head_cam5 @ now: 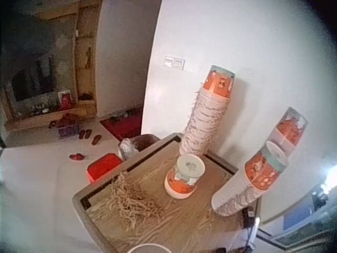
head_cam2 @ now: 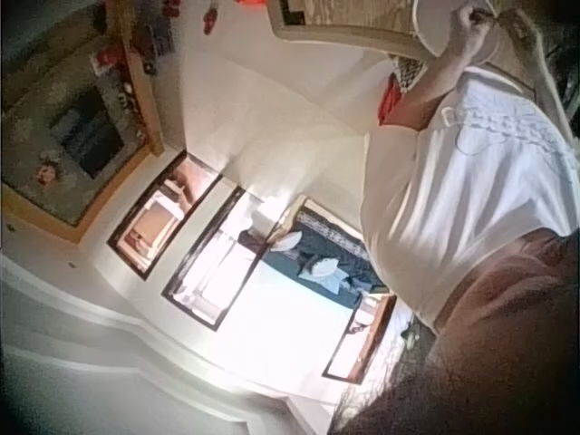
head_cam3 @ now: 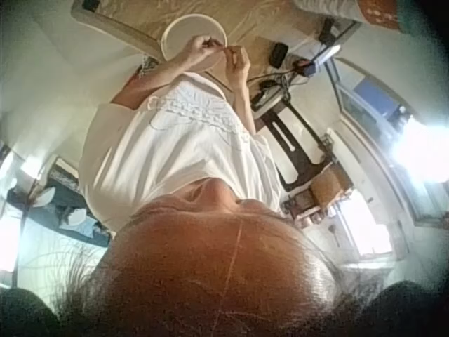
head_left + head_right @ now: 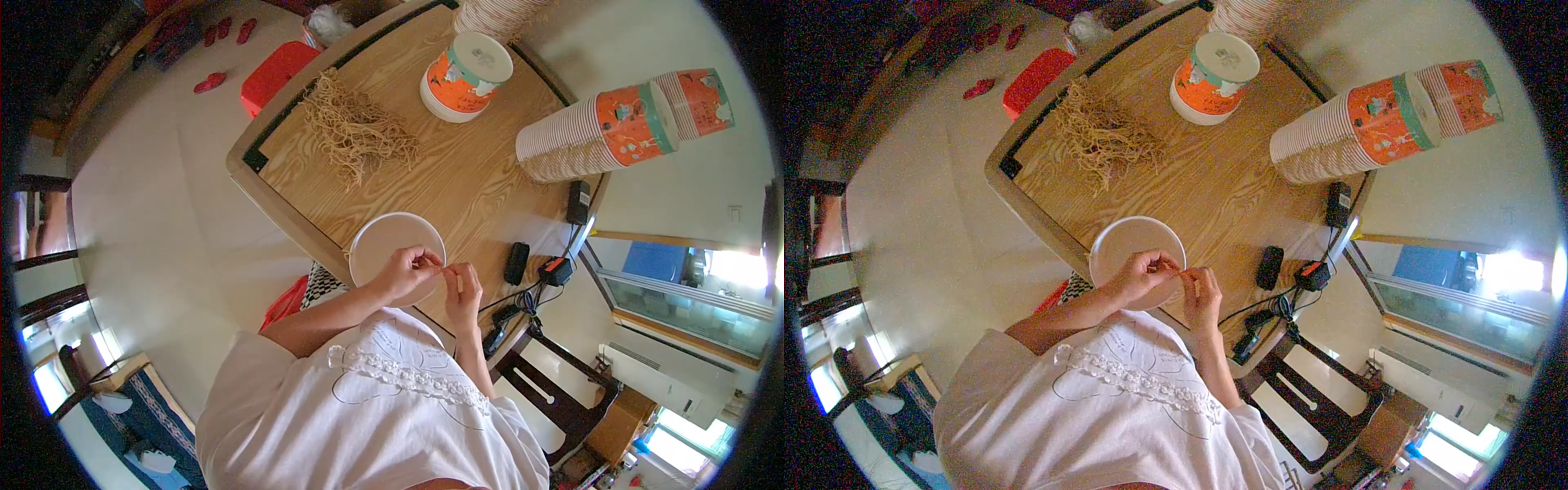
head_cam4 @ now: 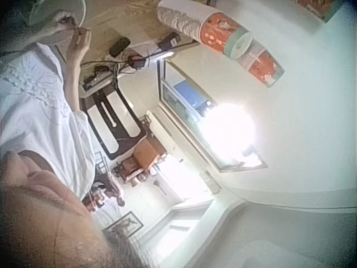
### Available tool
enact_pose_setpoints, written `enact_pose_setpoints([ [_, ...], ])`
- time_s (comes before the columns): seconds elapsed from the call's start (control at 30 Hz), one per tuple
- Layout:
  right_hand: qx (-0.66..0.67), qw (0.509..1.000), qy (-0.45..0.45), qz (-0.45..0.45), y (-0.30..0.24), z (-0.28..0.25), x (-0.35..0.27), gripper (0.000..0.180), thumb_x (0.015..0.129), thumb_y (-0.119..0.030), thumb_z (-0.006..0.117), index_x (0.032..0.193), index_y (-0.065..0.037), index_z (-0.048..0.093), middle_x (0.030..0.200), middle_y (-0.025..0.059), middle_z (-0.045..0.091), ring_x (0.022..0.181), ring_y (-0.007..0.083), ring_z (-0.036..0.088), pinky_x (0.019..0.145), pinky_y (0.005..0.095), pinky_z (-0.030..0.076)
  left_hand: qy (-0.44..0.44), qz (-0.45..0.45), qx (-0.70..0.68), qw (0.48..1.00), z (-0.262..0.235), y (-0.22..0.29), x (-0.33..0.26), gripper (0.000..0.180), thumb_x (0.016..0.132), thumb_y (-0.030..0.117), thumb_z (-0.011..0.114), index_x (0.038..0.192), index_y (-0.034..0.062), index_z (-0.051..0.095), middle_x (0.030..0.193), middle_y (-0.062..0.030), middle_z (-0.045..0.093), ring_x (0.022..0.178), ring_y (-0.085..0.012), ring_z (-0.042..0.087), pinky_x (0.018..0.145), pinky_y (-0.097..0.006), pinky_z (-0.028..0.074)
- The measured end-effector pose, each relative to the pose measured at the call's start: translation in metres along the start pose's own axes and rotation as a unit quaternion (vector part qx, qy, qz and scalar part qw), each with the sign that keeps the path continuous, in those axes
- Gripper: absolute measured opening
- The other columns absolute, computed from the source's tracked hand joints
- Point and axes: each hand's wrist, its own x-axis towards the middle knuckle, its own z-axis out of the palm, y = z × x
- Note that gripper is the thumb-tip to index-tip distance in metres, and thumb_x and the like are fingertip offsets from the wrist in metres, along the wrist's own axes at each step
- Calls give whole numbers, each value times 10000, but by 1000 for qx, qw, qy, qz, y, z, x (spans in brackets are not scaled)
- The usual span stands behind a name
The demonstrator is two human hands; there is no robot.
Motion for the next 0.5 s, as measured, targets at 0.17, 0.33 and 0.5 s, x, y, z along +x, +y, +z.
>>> enact_pose_setpoints([
  [0.17,27,999,-21,30,4,5,-2,81,840,-50,537,784,9,536,713,132,519,646,261,534,587,325,433,-7,21,76,997,2,9,-4,84,773,88,647,829,26,650,702,-22,630,613,-59,537,567,-222,452],
  [0.33,56,994,-37,84,7,4,-4,104,859,-70,522,793,8,541,692,116,515,641,209,524,586,306,432,-5,27,141,990,0,6,-5,87,768,85,647,823,18,647,680,-52,632,585,-81,549,550,-237,454],
  [0.5,53,990,8,133,24,2,-1,74,854,-60,535,880,-6,580,772,87,569,689,169,544,614,275,446,27,0,179,983,-6,-10,2,73,775,98,642,799,29,646,690,-31,636,614,-85,560,566,-248,455],
])
